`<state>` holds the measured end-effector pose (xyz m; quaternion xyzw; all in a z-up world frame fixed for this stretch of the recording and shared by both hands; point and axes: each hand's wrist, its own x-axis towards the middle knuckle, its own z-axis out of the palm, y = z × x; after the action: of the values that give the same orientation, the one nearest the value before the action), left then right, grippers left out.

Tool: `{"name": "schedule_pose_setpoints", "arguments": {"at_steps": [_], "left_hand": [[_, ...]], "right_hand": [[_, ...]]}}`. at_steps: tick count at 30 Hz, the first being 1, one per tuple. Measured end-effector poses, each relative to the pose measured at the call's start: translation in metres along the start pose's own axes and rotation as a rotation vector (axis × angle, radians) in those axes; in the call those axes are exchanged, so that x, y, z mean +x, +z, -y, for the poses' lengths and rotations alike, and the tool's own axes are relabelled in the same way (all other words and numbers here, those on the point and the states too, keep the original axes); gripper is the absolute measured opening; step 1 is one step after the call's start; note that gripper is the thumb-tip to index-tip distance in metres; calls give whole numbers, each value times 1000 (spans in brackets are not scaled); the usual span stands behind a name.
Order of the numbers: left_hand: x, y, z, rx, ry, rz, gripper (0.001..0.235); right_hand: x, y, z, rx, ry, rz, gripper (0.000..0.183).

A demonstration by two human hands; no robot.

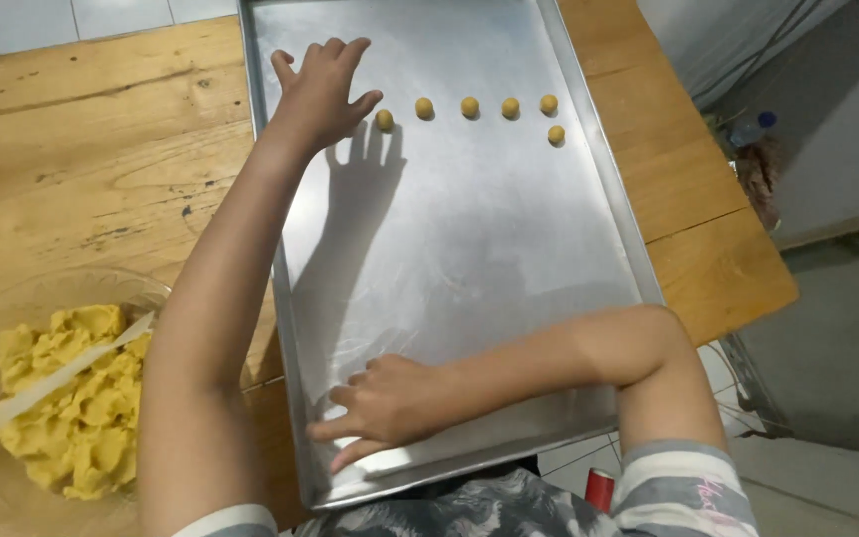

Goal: The person arranges small yellow dough balls in a straight line on a metal baking tray. They repeatedly adjust the spacing and alignment of the balls, then form additional dough balls from a bowl and place them on the tray.

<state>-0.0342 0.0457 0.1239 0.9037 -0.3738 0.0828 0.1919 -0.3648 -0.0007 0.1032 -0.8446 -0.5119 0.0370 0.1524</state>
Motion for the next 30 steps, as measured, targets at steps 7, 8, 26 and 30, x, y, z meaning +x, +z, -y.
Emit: {"name": "schedule_pose_setpoints", "arguments": {"at_steps": [7, 8, 26, 30], "left_hand": [[-51, -23, 14, 212, 59, -99, 56], [-54, -23, 19, 235, 55, -121, 53], [-84, -29, 24, 324, -92, 91, 54], [-90, -45, -1, 486, -301, 709, 72]], "right_hand": [[6, 9, 3, 127, 37, -29, 50], [11, 10, 11, 85, 21, -39, 46], [-74, -7, 43, -9, 362, 574, 31], [-143, -42, 50, -205, 487, 682, 87]]}}
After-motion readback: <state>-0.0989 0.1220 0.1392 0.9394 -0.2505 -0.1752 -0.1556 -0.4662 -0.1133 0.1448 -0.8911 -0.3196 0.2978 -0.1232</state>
